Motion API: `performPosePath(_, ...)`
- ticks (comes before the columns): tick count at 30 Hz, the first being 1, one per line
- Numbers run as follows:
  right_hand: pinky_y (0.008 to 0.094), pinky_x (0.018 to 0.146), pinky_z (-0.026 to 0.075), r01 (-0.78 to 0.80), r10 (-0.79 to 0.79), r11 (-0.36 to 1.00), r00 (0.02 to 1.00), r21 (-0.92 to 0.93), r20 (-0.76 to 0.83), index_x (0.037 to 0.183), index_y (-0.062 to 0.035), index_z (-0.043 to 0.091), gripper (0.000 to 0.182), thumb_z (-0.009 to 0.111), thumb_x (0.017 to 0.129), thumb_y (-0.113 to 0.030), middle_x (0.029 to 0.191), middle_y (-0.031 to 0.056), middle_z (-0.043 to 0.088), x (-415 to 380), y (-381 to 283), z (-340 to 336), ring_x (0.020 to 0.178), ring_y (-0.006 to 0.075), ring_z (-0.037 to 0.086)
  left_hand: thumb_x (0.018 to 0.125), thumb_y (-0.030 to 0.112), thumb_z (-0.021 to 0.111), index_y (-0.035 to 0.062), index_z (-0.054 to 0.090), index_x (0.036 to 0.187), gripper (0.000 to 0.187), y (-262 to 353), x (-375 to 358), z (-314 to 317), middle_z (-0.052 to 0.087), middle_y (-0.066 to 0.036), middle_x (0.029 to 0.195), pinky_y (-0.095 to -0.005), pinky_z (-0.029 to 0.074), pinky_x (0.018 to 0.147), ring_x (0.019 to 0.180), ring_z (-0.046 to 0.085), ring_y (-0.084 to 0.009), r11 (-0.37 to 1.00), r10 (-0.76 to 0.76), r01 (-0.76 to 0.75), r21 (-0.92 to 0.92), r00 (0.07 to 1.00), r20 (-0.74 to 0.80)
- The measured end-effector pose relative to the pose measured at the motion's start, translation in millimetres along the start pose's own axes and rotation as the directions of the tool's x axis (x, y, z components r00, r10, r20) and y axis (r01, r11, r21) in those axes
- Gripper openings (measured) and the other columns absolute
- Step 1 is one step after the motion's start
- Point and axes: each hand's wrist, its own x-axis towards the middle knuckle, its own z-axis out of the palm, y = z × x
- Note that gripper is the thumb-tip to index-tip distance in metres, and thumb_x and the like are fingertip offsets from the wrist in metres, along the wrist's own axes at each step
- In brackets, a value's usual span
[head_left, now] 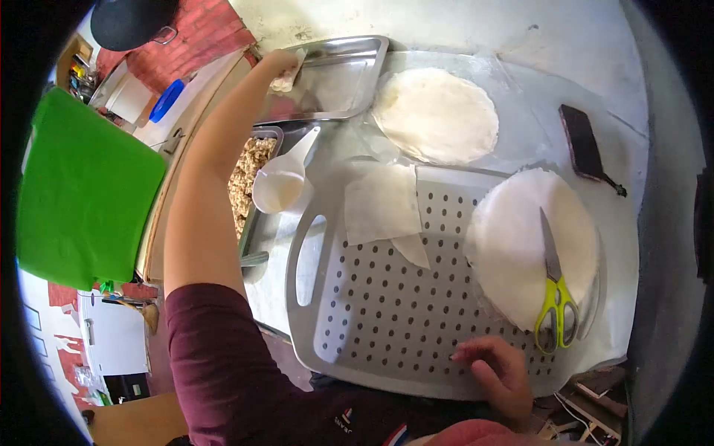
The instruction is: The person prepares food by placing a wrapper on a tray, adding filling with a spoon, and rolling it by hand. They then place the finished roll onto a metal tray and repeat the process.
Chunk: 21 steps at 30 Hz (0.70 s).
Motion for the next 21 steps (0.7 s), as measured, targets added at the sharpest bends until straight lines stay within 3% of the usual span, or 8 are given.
performPosePath(2,0.0329,0.093,0.048,-0.012,0.012,1.000,1.000,0.009,0.004,0.114,0.0046,0.060,0.032,0.059,0.094,-0.020,0.103,0.0149,0.068,1.8,0.0,-0.9,0.099,0.0213,0.066,0.072,0.016,0.065,0.0092,0.064,0.071,0.007,1.3,-4.3,9.9,0.062,-0.004,0.072,-0.0305,0.047,0.051,0.054,0.055,-0.0171,0.893,-0.122,0.092,-0.440,0.992,-0.040)
performPosePath(3,0.0330,0.093,0.048,-0.016,0.016,1.000,1.000,0.011,0.007,0.114,0.0048,0.060,0.032,0.059,0.093,-0.020,0.102,0.0153,0.068,3.0,-0.7,-1.5,0.099,0.0216,0.066,0.073,0.013,0.068,0.0035,0.066,0.077,0.010,3.8,-2.2,12.2,0.065,-0.009,0.079,-0.0327,0.051,0.052,0.058,0.059,-0.0184,0.891,-0.157,0.132,-0.434,0.987,-0.023)
performPosePath(9,0.0330,0.091,0.049,-0.012,0.012,1.000,1.000,-0.018,0.002,0.114,0.0057,0.060,0.033,0.058,0.093,-0.020,0.099,0.0157,0.069,6.0,-5.6,-3.0,0.097,0.0218,0.067,0.075,0.010,0.069,0.0021,0.068,0.075,0.008,10.1,-16.2,14.1,0.069,-0.012,0.079,-0.0365,0.057,0.057,0.068,0.067,-0.0201,0.918,-0.118,0.098,-0.383,0.993,-0.029)
performPosePath(12,0.0325,0.091,0.049,-0.014,0.014,1.000,1.000,-0.020,-0.012,0.114,0.0059,0.060,0.033,0.057,0.093,-0.020,0.099,0.0159,0.069,5.3,-4.7,-3.0,0.097,0.0215,0.067,0.075,0.019,0.072,0.0032,0.072,0.078,0.016,14.4,-10.6,21.2,0.071,-0.013,0.080,-0.0358,0.057,0.063,0.072,0.070,-0.0216,0.996,-0.085,0.081,-0.044,0.991,-0.106)
performPosePath(15,0.0328,0.090,0.050,0.004,-0.004,1.000,1.000,-0.003,-0.006,0.113,0.0061,0.060,0.033,0.057,0.094,-0.021,0.099,0.0157,0.069,5.0,-3.0,-4.3,0.097,0.0219,0.067,0.075,0.030,0.074,0.0053,0.075,0.082,0.026,13.3,-13.5,21.5,0.073,-0.015,0.080,-0.0337,0.058,0.071,0.073,0.072,-0.0216,0.906,0.120,0.009,0.424,0.954,-0.276)
performPosePath(18,0.0335,0.089,0.050,-0.002,0.003,0.999,0.999,0.039,-0.036,0.113,0.0061,0.060,0.036,0.058,0.094,-0.024,0.099,0.0155,0.068,4.2,-1.1,-1.9,0.096,0.0223,0.068,0.075,0.041,0.073,0.0091,0.077,0.087,0.034,-3.1,-7.1,18.5,0.073,-0.014,0.079,-0.0302,0.057,0.077,0.070,0.072,-0.0211,0.958,0.120,-0.015,0.287,0.928,-0.352)
performPosePath(21,0.0340,0.088,0.051,0.017,-0.017,1.000,0.999,-0.002,-0.042,0.113,0.0058,0.060,0.038,0.058,0.095,-0.028,0.099,0.0153,0.068,3.7,0.8,-3.0,0.094,0.0227,0.068,0.075,0.042,0.074,0.0112,0.078,0.087,0.033,-16.7,-14.5,3.0,0.074,-0.011,0.079,-0.0315,0.057,0.076,0.067,0.071,-0.0196,0.990,0.114,-0.094,0.104,0.972,-0.207)
